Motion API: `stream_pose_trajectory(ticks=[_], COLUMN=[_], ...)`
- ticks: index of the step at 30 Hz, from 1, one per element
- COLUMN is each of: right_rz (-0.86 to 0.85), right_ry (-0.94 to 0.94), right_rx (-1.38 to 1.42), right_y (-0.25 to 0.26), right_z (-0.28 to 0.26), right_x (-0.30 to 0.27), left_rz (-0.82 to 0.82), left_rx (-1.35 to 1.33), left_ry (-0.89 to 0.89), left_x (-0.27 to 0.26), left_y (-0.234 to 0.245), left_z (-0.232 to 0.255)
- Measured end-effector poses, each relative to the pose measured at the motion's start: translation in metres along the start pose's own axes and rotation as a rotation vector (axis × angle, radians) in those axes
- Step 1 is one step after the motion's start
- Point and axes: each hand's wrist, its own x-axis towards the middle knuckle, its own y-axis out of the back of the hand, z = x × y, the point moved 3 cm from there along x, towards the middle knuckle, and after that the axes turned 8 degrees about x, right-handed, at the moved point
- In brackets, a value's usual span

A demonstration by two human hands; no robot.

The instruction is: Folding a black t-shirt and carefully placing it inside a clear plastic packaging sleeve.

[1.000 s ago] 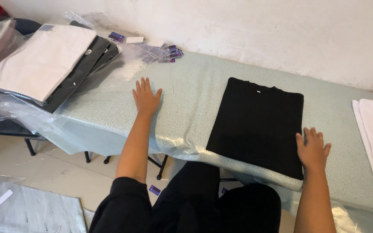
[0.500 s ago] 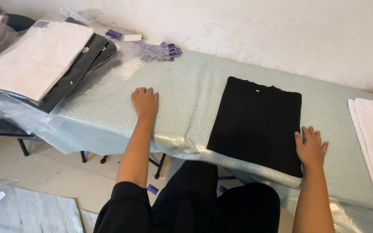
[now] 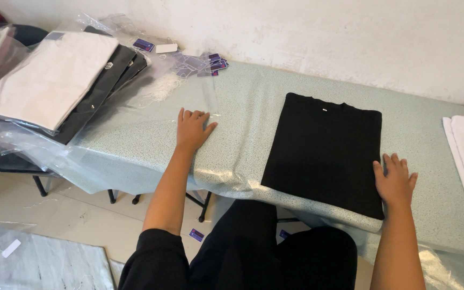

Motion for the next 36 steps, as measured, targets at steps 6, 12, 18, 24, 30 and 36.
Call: stream_pose_trajectory(ticks=[6, 12, 18, 24, 30, 36], right_rz=[0.009, 0.027, 0.017, 0.004, 0.010, 0.010], right_ry=[-0.008, 0.020, -0.001, -0.009, 0.003, 0.003], right_rx=[0.011, -0.005, 0.014, 0.025, 0.022, 0.017], right_y=[0.000, 0.002, 0.004, 0.004, 0.005, 0.006], right_z=[-0.001, -0.004, -0.007, -0.007, -0.010, -0.008], right_x=[-0.001, -0.001, -0.003, -0.005, -0.006, -0.007], left_rz=[0.089, 0.017, -0.337, -0.195, -0.261, -0.240], left_rx=[-0.090, -0.268, -0.117, -0.107, 0.258, 0.369], left_ry=[-0.151, 0.083, 0.308, 0.265, 0.061, -0.153], left_x=[-0.011, 0.023, 0.058, 0.057, 0.047, 0.032], left_y=[-0.001, -0.005, -0.046, -0.060, -0.027, -0.046], left_z=[0.018, 0.021, 0.039, 0.078, 0.132, 0.229])
